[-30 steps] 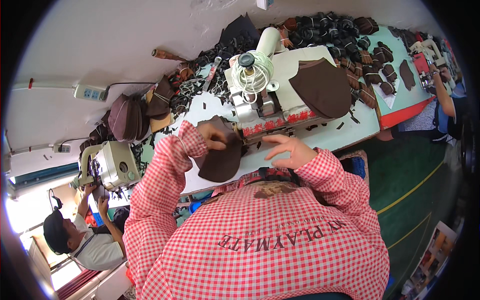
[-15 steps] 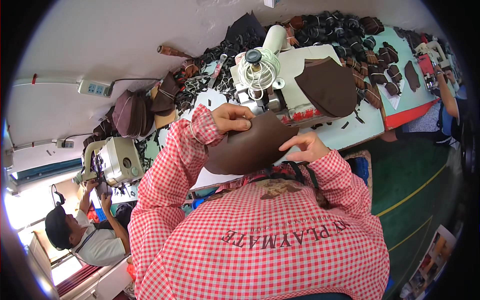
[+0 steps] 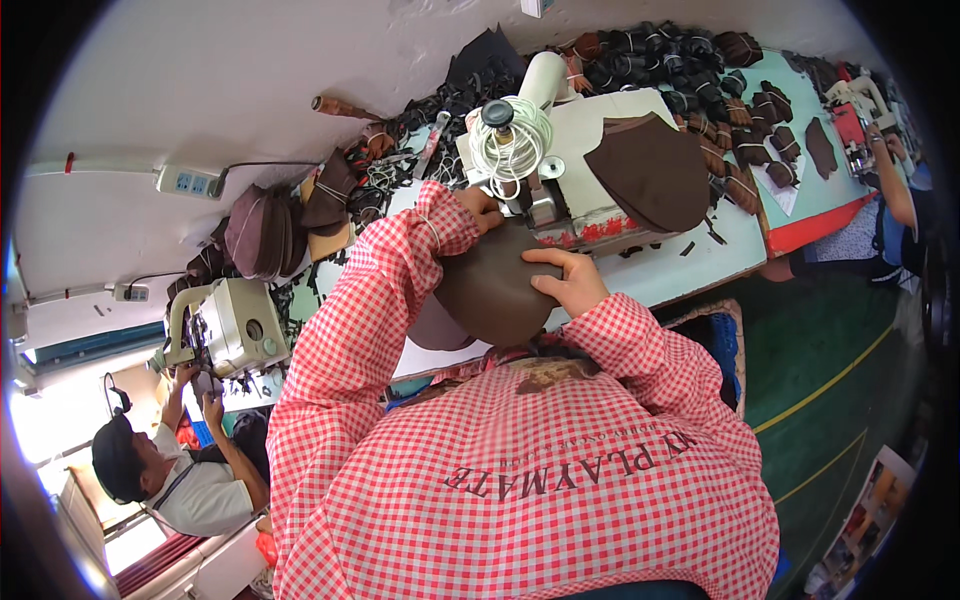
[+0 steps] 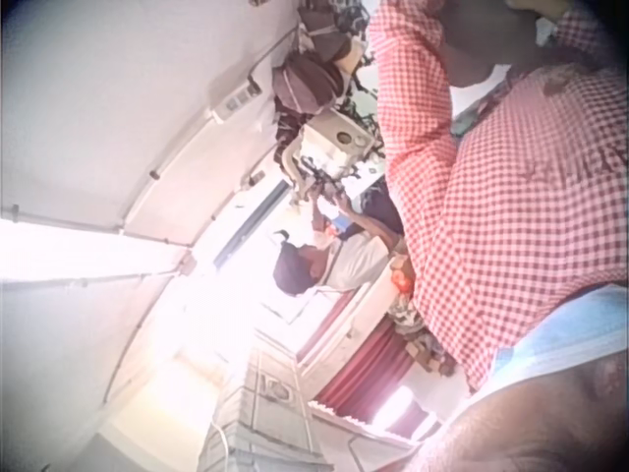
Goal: The person sorts stacks of leather pieces, feeds each piece through a skiving machine, secures a completed stack with an elastic band, and skives another batch of leather pieces through the machine.
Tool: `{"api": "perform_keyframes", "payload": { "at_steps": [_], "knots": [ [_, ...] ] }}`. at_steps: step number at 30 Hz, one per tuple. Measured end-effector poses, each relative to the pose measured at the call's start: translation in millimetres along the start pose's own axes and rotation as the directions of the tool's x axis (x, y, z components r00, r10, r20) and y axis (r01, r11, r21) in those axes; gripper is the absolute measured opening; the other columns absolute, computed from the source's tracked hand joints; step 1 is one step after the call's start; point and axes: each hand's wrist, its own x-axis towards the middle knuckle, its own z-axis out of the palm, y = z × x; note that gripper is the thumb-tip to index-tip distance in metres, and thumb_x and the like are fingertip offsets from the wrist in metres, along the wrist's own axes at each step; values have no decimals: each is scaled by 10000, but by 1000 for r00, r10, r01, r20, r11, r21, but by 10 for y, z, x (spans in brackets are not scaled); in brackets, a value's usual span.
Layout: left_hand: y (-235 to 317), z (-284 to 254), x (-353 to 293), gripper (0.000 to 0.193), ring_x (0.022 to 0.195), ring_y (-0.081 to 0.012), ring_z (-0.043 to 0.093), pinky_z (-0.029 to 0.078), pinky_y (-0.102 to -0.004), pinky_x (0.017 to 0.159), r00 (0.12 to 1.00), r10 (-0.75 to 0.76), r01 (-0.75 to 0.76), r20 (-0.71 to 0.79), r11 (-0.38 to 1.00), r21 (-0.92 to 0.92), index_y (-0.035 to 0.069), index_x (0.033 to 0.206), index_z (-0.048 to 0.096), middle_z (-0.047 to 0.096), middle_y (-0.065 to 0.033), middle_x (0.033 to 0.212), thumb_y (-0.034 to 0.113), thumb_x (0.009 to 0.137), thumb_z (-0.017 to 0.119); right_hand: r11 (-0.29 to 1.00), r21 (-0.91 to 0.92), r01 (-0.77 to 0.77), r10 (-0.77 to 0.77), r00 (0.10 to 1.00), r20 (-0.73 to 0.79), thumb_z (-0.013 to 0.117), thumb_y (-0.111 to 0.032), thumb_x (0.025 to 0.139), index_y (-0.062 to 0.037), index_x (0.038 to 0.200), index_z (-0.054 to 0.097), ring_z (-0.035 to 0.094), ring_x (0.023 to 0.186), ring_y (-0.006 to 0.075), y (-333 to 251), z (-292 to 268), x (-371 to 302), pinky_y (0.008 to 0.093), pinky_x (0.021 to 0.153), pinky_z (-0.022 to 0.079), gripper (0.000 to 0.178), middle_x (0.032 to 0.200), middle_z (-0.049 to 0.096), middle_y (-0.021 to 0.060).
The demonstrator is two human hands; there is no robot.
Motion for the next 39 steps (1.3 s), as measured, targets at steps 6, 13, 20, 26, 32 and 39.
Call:
{"api": "perform_keyframes", "payload": {
  "at_steps": [6, 13, 20, 26, 32, 39],
  "knots": [
    [147, 115, 71, 259, 801, -277, 595, 462, -356, 721, 942, 209, -224, -263, 974, -28, 16, 1006, 604, 618, -159, 854, 173, 808, 549, 933, -204, 297, -339, 916, -215, 658, 9, 689, -1, 1327, 296, 512, 1077, 221, -60, -538, -191, 307, 891, 426, 734, 1171, 513, 176],
    [-140, -188, -387, 328, 897, -353, 581, 469, -417, 762, 941, -304, 335, -146, 899, 284, 29, 1073, 522, 606, -194, 954, 262, 842, 515, 613, -731, 300, -758, 483, -438, 548, -15, 815, -8, 1047, 605, 601, 866, 163, -1330, -1085, -591, 286, 749, 476, 239, 959, 637, 115],
    [-637, 346, -686, 354, 896, -348, 589, 470, -453, 759, 942, -323, 330, -93, 836, 438, 71, 1094, 518, 593, -174, 1025, 279, 812, 563, 275, -935, 223, -745, 664, -61, 608, -98, 709, -88, 868, 633, 577, 793, 270, -540, -1002, -29, 361, 703, 473, 161, 866, 618, 81],
    [-396, 291, -840, 307, 805, -238, 616, 484, -345, 721, 984, -130, 162, -122, 939, 303, 64, 1095, 552, 645, -110, 874, 198, 819, 568, 751, -546, 373, -328, 927, 181, 639, -104, 723, -44, 935, 642, 590, 891, 238, -259, -417, -186, 323, 773, 463, 221, 964, 621, 122],
    [-17, -89, -656, 207, 729, -92, 537, 445, -255, 690, 912, 371, -213, 178, 796, -567, -8, 957, 595, 611, -36, 786, 167, 856, 549, 937, -223, 268, -137, 871, 473, 649, -42, 736, -17, 1027, 617, 574, 943, 184, -68, -387, -204, 287, 827, 450, 293, 1030, 612, 115],
    [-57, 45, -281, 249, 715, -146, 565, 447, -303, 670, 978, 206, -199, 25, 965, -169, 4, 933, 593, 611, -80, 759, 226, 865, 503, 999, 20, 38, -38, 999, 29, 587, 27, 769, 19, 1070, 586, 589, 810, 106, -92, -160, -181, 226, 738, 478, 301, 956, 625, 80]
  ]
}}
